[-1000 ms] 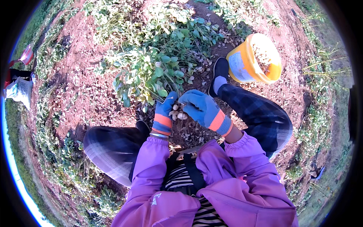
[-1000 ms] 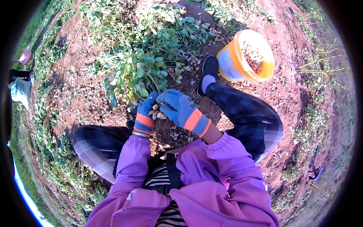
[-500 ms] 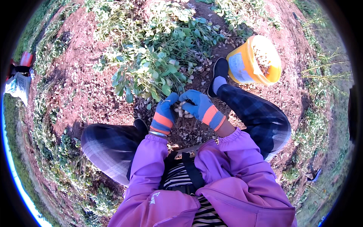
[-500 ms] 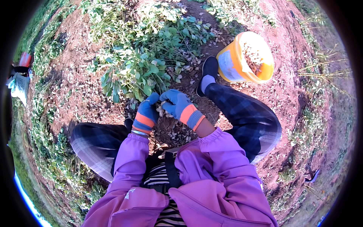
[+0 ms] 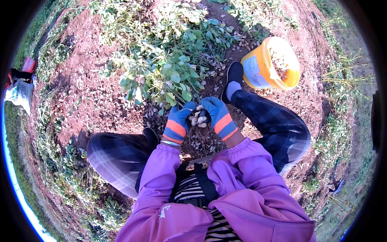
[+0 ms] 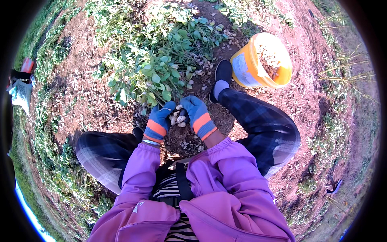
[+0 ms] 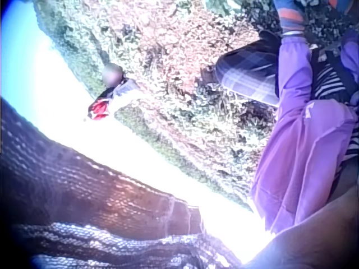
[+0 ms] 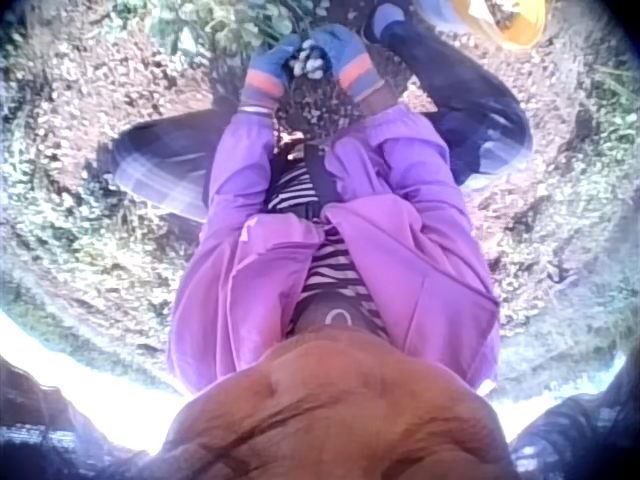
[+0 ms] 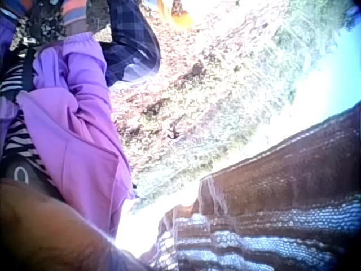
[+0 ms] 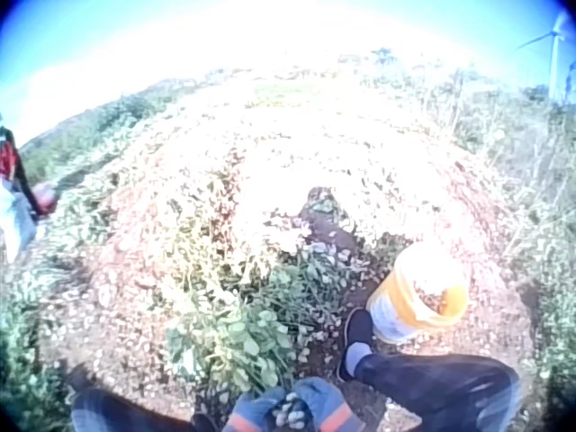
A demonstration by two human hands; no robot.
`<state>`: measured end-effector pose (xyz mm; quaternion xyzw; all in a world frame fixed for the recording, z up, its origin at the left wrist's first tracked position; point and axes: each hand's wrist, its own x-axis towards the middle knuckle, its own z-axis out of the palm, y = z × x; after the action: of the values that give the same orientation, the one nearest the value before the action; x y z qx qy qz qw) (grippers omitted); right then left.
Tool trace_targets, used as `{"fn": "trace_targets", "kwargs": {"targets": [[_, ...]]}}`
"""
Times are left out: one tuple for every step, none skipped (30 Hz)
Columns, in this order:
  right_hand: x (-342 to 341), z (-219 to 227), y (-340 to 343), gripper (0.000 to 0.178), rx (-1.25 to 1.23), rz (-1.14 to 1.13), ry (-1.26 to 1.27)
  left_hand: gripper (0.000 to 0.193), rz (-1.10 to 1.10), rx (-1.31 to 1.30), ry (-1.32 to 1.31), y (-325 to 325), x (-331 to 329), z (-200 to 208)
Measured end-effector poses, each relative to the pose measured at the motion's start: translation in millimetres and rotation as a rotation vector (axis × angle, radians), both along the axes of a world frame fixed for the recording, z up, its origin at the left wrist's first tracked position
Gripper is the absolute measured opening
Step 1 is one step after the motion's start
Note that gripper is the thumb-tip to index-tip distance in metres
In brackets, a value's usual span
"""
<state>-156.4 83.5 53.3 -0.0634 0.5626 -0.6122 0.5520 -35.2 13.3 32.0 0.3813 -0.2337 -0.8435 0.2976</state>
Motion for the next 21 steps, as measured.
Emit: {"fn": "trace_targets", "kwargs": {"targets": [[1, 2, 1, 0.014, 0.021, -0.024, -0.068, 0.030, 0.005, 0.004, 0.001, 1, -1, 3], [2, -1, 3, 0.013, 0.008, -0.046, -0.087, 0.030, 0.011, 0.007, 0.001, 1, -1, 4], [3, -5, 5, 0.013, -0.006, -0.068, -0.106, 0.029, -0.004, 0.004, -0.010, 1, -1, 3], [3, -9, 6, 0.013, -0.021, -0.091, -0.124, 0.029, -0.019, 0.000, -0.022, 1, -1, 2], [3, -12, 7, 0.013, -0.006, -0.161, -0.169, 0.029, -0.033, -0.004, -0.033, 1, 0, 2], [2, -14, 6, 0.013, 0.013, -0.230, -0.211, 0.028, -0.019, 0.004, -0.031, 0, 0, 1], [1, -16, 5, 0.013, 0.031, -0.299, -0.254, 0.027, -0.005, 0.012, -0.029, -1, 2, 0], [-11, -26, 8, 0.012, -0.004, -0.341, -0.286, 0.026, 0.008, 0.020, -0.027, -2, 3, -1], [-34, -39, 14, 0.012, -0.043, -0.387, -0.318, 0.028, 0.005, 0.055, -0.001, -2, 3, -1], [-42, -37, 13, 0.012, -0.084, -0.431, -0.353, 0.030, 0.005, 0.088, 0.021, -4, 4, -4], [-43, -36, 15, 0.011, -0.079, -0.379, -0.286, 0.032, 0.003, 0.121, 0.044, -6, 5, -7], [-38, -15, 12, 0.011, -0.071, -0.317, -0.222, 0.032, 0.014, 0.095, 0.049, -8, 7, -13], [-34, 4, 12, 0.010, -0.062, -0.261, -0.152, 0.033, 0.024, 0.095, 0.037, -8, 8, -14], [-30, 14, 14, 0.010, -0.083, -0.183, -0.128, 0.033, 0.028, 0.097, 0.027, -7, 7, -14], [-27, 24, 16, 0.011, -0.092, -0.135, -0.102, 0.033, 0.035, 0.095, 0.013, -8, 7, -14], [-23, 32, 18, 0.011, -0.101, -0.086, -0.077, 0.034, 0.037, 0.090, 0.001, -8, 7, -14], [-20, 36, 20, 0.012, -0.110, -0.037, -0.052, 0.035, 0.038, 0.084, -0.010, -8, 7, -13], [-19, 36, 24, 0.015, -0.145, -0.043, -0.066, 0.035, 0.038, 0.079, -0.022, -8, 6, -13], [-19, 38, 26, 0.015, -0.108, 0.026, 0.017, 0.035, 0.037, 0.081, -0.035, -8, 7, -12], [-18, 42, 28, 0.015, -0.071, 0.094, 0.100, 0.035, 0.035, 0.082, -0.048, -9, 7, -11], [-17, 45, 29, 0.015, -0.032, 0.164, 0.184, 0.035, 0.035, 0.086, -0.061, -10, 7, -11]]}}
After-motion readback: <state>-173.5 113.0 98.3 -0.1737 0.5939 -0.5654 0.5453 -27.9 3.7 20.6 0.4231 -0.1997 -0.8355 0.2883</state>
